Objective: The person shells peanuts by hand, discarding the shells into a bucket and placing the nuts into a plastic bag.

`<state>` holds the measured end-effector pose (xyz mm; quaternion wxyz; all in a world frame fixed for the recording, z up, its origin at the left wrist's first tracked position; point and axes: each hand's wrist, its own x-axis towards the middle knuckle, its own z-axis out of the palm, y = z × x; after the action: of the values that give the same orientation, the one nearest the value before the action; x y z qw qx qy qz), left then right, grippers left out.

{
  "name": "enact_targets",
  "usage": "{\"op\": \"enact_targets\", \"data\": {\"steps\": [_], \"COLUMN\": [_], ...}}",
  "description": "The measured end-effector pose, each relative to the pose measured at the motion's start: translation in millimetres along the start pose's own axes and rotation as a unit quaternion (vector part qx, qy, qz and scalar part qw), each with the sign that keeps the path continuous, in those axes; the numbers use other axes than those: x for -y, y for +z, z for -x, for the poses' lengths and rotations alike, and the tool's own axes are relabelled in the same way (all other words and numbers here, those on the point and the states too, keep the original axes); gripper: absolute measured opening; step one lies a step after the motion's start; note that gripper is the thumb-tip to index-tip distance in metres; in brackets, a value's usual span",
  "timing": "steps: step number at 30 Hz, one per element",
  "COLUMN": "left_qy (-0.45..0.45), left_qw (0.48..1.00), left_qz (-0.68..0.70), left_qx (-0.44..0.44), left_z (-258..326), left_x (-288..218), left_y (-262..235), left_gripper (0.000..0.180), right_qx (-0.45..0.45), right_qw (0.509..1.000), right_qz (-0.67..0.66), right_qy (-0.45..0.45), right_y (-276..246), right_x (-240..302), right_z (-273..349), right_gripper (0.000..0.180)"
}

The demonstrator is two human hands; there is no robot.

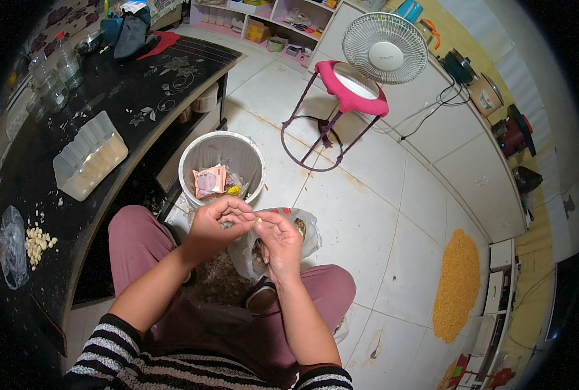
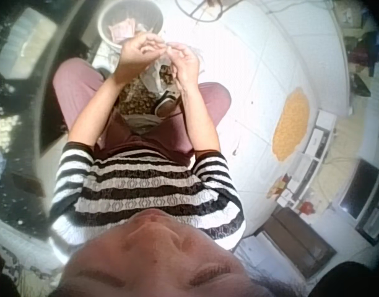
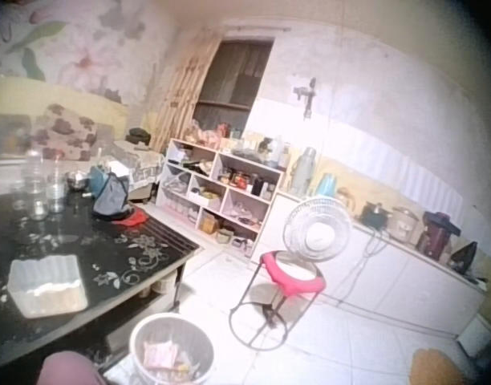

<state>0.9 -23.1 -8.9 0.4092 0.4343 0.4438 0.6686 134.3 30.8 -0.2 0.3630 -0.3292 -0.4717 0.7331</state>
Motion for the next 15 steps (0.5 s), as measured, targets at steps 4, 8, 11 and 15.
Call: {"op": "enact_targets", "data": {"steps": [4,8,11,15], "left_qy": [-0.006,-0.008,0.005,0.032], "left_qw": [0.999,0.996,0.993,0.986], "left_qz": [-0.033,-0.087,-0.117,-0.159], "left_qx": [-0.014,-0.027,-0.028,-0.027], "left_z": [0,1,1,1], "left_x": [-4,-5,-6,-8], "left_y": [1,1,2,3], "left_gripper": [0.018,0.015,0.015,0.014], "right_qx": [-0.011,-0.037,-0.052,-0.057], "right_qw": [0.986,0.949,0.925,0.901], "right_qz": [0.094,0.262,0.316,0.366], "right_qy": [-0.139,-0.174,-0.206,-0.225], "right_y": [1,-2,-1,0], "right_x": [-9,-6,-6,-6], "right_z": [-4,0,0,1], "right_gripper": [0.017,0.016,0.016,0.014]}}
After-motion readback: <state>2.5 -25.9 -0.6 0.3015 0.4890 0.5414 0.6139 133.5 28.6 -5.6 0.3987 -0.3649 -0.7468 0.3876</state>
